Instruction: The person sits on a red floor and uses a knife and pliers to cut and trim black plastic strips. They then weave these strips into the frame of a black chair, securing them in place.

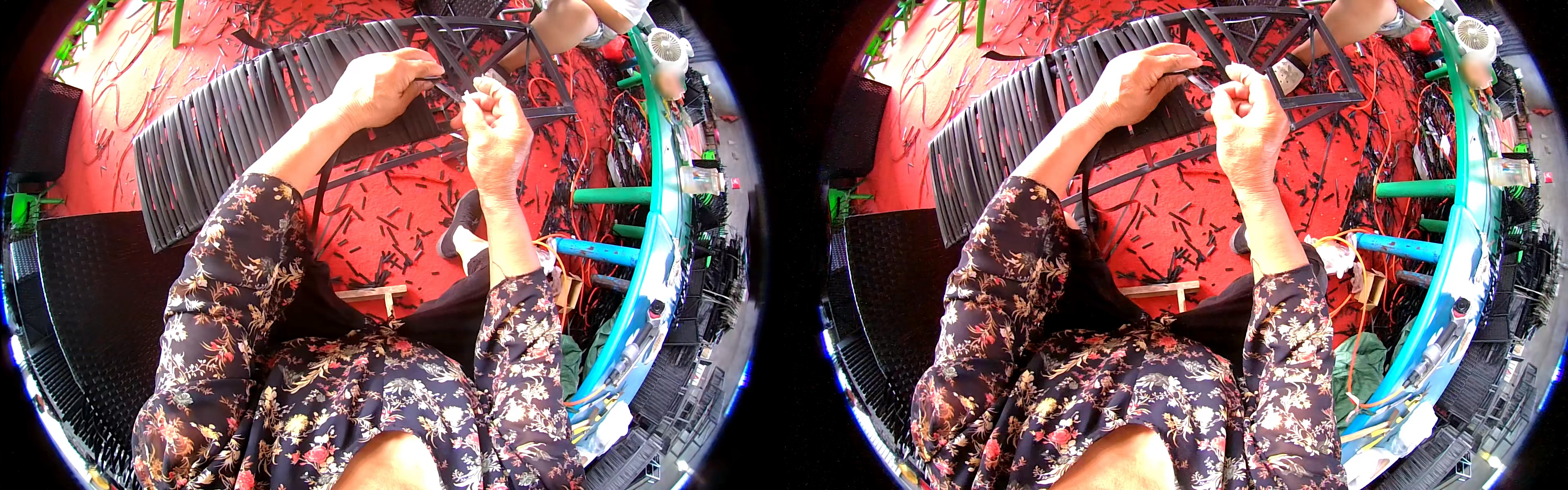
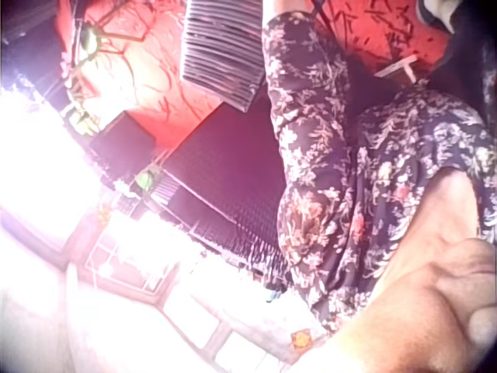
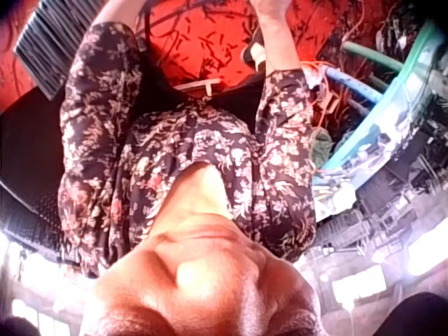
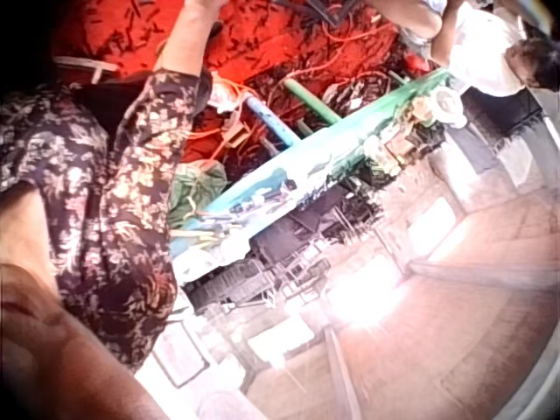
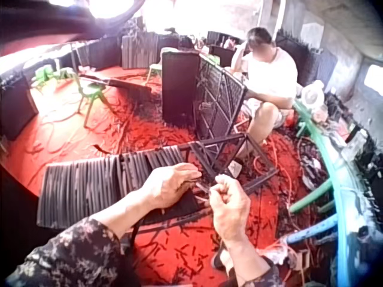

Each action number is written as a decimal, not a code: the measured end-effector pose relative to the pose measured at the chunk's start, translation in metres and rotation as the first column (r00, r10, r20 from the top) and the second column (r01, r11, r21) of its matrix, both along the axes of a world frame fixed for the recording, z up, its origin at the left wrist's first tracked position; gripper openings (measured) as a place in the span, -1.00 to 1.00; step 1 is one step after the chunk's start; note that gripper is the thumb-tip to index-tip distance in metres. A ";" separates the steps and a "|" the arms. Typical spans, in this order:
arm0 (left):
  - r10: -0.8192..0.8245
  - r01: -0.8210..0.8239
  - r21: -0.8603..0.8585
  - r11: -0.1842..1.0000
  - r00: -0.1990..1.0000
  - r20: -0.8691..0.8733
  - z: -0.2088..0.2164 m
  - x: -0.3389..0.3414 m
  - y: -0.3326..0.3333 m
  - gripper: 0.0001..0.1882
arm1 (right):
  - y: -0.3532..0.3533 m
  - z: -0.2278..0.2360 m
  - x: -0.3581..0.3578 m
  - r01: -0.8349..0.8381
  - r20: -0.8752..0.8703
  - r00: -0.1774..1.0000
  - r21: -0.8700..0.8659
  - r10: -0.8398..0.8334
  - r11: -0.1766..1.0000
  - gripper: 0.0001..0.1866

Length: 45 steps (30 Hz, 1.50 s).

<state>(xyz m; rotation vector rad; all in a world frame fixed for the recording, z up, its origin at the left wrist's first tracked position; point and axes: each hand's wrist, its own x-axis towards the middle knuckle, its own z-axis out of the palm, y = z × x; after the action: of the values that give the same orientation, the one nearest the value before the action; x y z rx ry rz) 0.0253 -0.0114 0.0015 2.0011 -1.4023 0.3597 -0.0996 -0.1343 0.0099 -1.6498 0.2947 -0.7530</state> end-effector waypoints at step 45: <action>0.016 -0.124 0.261 0.957 0.924 0.382 -0.119 0.130 0.069 -0.64 | -0.182 -0.048 -0.649 0.438 -0.565 -0.411 -0.810 -0.715 0.389 -0.16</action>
<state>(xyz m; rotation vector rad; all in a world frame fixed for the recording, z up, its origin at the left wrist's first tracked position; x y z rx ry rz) 0.1551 0.0574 -0.1174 2.3060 -1.6965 0.6372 -0.7485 -0.3168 -0.0378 -1.8525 2.5620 -0.1849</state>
